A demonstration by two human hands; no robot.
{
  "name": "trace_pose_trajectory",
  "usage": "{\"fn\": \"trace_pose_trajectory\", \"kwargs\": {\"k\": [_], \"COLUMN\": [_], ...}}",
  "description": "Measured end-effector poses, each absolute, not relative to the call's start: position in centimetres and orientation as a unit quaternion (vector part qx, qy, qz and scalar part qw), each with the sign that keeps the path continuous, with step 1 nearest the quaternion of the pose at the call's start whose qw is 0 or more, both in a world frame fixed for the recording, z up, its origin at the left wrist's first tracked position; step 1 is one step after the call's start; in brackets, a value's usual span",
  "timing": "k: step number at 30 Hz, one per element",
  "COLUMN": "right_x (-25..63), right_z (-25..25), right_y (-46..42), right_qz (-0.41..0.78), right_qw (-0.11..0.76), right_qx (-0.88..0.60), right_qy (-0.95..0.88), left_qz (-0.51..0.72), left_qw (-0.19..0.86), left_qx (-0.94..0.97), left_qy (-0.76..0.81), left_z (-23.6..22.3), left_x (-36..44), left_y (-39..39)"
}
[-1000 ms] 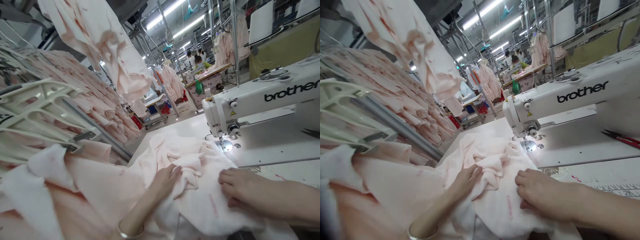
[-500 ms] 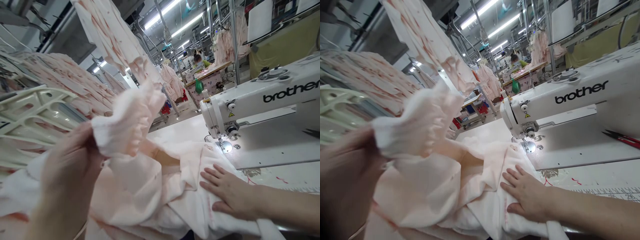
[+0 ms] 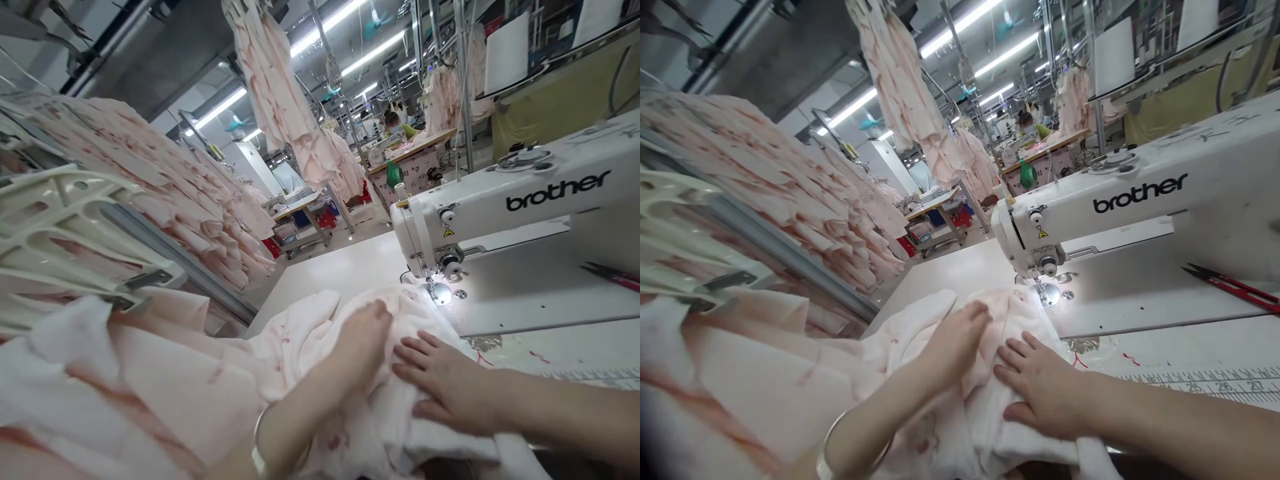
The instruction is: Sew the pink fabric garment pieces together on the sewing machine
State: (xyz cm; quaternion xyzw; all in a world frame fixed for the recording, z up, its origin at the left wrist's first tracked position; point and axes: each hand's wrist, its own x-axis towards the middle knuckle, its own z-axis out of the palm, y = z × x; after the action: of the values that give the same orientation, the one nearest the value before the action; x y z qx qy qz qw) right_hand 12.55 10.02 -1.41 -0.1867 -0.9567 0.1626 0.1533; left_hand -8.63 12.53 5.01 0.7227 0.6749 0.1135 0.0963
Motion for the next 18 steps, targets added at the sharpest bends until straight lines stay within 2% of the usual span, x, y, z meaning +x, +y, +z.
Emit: {"fn": "trace_pose_trajectory", "kwargs": {"k": [4,8,13,18], "right_x": [12.8,12.7,10.8,7.2], "right_z": [-1.3,-0.8,0.7,-0.3], "right_y": [9.3,9.4,11.6,13.3], "right_qz": [0.167,0.146,0.109,0.100], "right_qw": [0.135,0.141,0.161,0.148], "right_qx": [-0.205,-0.199,-0.155,-0.193], "right_qy": [-0.955,-0.959,-0.969,-0.965], "left_qz": [0.078,0.090,0.264,0.475], "left_qw": [0.105,0.151,0.159,0.190], "left_qx": [0.696,0.674,0.642,0.591], "left_qy": [0.706,0.718,0.701,0.624], "left_z": [3.3,2.2,2.3,9.0], "left_x": [-11.0,-14.7,-16.7,-15.9], "left_y": [15.5,15.3,13.4,11.0]}}
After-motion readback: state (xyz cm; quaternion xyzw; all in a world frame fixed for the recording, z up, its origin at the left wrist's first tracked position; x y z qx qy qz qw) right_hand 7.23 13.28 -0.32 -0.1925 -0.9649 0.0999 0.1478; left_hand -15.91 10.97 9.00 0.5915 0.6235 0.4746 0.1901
